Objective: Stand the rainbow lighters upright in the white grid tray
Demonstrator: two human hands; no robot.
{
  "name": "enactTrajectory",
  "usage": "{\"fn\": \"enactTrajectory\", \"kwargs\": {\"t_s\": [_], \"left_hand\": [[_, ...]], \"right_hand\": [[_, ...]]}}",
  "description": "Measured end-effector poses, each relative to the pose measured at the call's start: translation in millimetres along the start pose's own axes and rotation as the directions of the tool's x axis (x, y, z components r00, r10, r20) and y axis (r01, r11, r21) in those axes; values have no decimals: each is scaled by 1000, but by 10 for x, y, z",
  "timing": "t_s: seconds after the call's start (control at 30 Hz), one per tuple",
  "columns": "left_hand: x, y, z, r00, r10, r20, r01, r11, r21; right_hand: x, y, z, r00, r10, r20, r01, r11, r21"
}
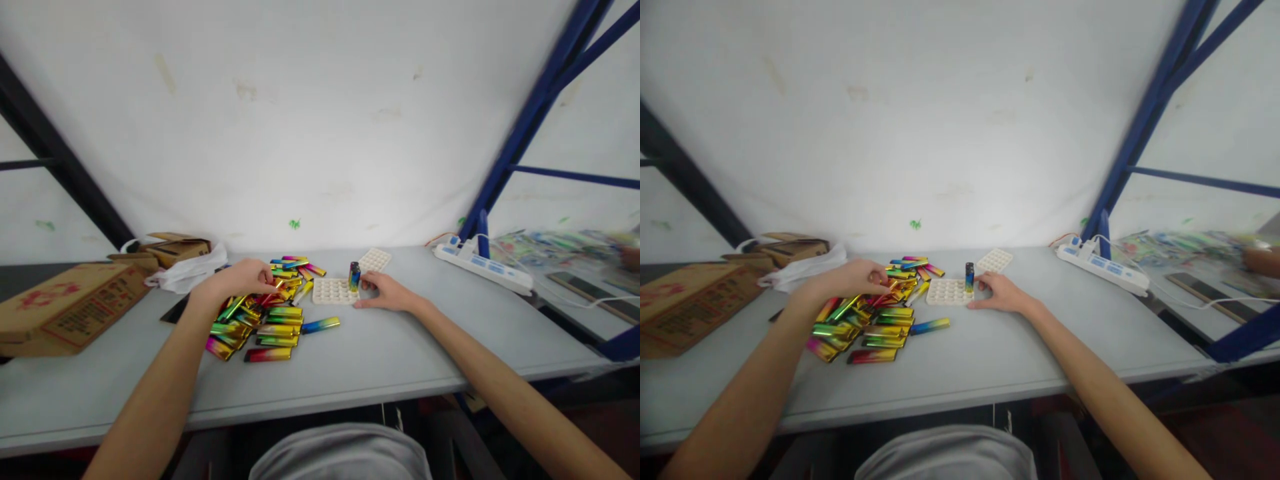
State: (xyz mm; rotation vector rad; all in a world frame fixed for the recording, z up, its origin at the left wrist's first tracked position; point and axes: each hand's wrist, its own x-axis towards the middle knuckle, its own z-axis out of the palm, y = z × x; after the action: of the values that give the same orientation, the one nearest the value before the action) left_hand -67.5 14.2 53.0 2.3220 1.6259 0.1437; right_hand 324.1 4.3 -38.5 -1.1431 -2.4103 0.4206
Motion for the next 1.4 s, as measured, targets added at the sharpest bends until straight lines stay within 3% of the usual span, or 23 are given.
{"fn": "enactTrajectory", "kwargs": {"t_s": [0.13, 0.27, 0.4, 0.57, 0.67, 0.73, 0.97, 1.13, 1.23, 1.4], "left_hand": [[-3, -1, 32, 999, 20, 33, -20, 1000, 1], [-27, 86, 0, 990, 136, -42, -137, 990, -28], [-70, 205, -9, 978, 197, -71, -209, 947, -245], [-88, 488, 137, 975, 223, 3, -158, 701, -695], [-33, 691, 268, 980, 189, -67, -159, 525, -836], [22, 778, 358, 981, 159, -109, -171, 461, -871], [133, 848, 617, 944, -9, -331, -286, 481, -829], [149, 924, 678, 906, 29, -422, -392, 434, -811], [136, 963, 701, 929, 90, -359, -367, 345, -864], [85, 999, 678, 985, 91, -147, -155, 85, -984]], "right_hand": [[4, 13, -3, 1000, -7, 8, 7, 1000, -2], [4, 19, -4, 1000, -6, 11, 6, 1000, -4], [6, 8, -8, 1000, -8, 14, 8, 1000, -3], [8, -12, -10, 1000, -13, 7, 13, 1000, -4], [8, -12, -8, 1000, -16, -5, 16, 1000, 1], [10, -15, -9, 1000, -18, -4, 18, 1000, 1], [20, -67, -27, 1000, -3, 11, 3, 1000, -2], [25, -79, -35, 1000, -8, 9, 8, 1000, -12], [22, -91, -45, 1000, -16, 11, 16, 1000, -10], [15, -114, -56, 1000, -15, 11, 15, 1000, -6]]}}
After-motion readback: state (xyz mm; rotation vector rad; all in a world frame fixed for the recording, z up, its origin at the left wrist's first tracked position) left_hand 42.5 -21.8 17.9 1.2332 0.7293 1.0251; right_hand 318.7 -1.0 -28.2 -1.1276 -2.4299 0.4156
